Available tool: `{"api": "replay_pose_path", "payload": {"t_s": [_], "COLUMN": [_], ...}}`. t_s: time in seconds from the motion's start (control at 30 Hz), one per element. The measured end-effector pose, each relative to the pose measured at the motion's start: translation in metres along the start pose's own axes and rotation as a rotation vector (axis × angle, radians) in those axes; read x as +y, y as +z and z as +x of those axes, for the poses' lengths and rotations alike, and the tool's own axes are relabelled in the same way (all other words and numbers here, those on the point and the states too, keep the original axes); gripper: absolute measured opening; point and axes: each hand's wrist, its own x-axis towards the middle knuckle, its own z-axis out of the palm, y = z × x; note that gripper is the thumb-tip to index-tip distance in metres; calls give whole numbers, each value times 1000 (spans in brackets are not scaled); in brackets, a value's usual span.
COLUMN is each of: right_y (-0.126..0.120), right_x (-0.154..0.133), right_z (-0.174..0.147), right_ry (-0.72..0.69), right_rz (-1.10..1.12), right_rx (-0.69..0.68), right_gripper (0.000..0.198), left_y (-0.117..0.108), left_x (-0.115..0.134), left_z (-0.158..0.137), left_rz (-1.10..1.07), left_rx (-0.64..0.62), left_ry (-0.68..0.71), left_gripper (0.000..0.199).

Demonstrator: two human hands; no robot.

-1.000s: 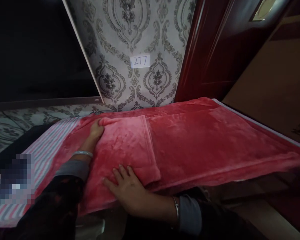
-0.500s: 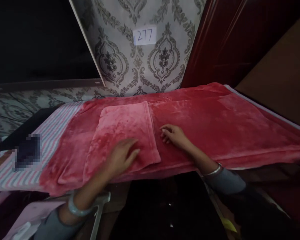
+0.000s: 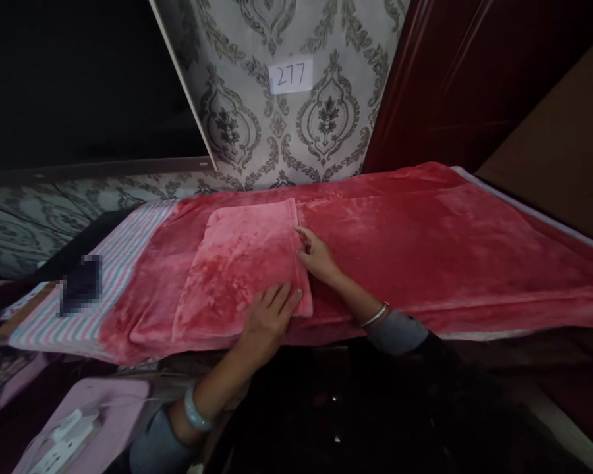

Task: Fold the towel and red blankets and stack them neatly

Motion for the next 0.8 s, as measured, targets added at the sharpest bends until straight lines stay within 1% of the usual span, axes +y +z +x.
{"api": "replay_pose_path", "payload": {"t_s": [0.1, 0.17, 0.27, 0.33, 0.37, 0.43, 0.5, 0.57, 0.63, 0.73, 0.8], "right_y": [0, -2, -6, -7, -7, -3, 3, 10, 17, 25, 27], "right_x": [8, 13, 13, 4, -4, -22, -37, -41, -33, -10, 0], "right_z": [-5, -7, -4, 2, 6, 17, 28, 39, 47, 53, 54], "right_ry": [29, 35, -46, -122, -150, -175, -195, -234, -248, -190, -202], "right_rz": [-98, -139, -233, -341, -397, -489, -554, -615, -675, -724, -697], "right_rx": [-20, -72, -94, -74, -72, -101, -142, -168, -209, -280, -249], "right_gripper": [67, 68, 71, 71, 71, 71, 71, 74, 74, 71, 69], "left_y": [6, -1, -21, -31, -32, -26, -14, 0, 11, 20, 22], "left_x": [5, 6, 0, -8, -11, -14, -12, -5, 1, 2, -1], "left_z": [-9, -13, -9, -1, 3, 12, 17, 16, 13, 9, 9], "left_rz": [6, -58, -177, -169, -136, -54, 7, 47, 79, 115, 124], "left_rx": [-10, -4, 41, 76, 84, 69, 24, -16, -22, 11, 25], "left_ry": [-18, -26, -44, -82, -108, -165, -210, -234, -246, -241, -228], "left_gripper": [64, 63, 57, 54, 53, 55, 61, 65, 65, 63, 62]}}
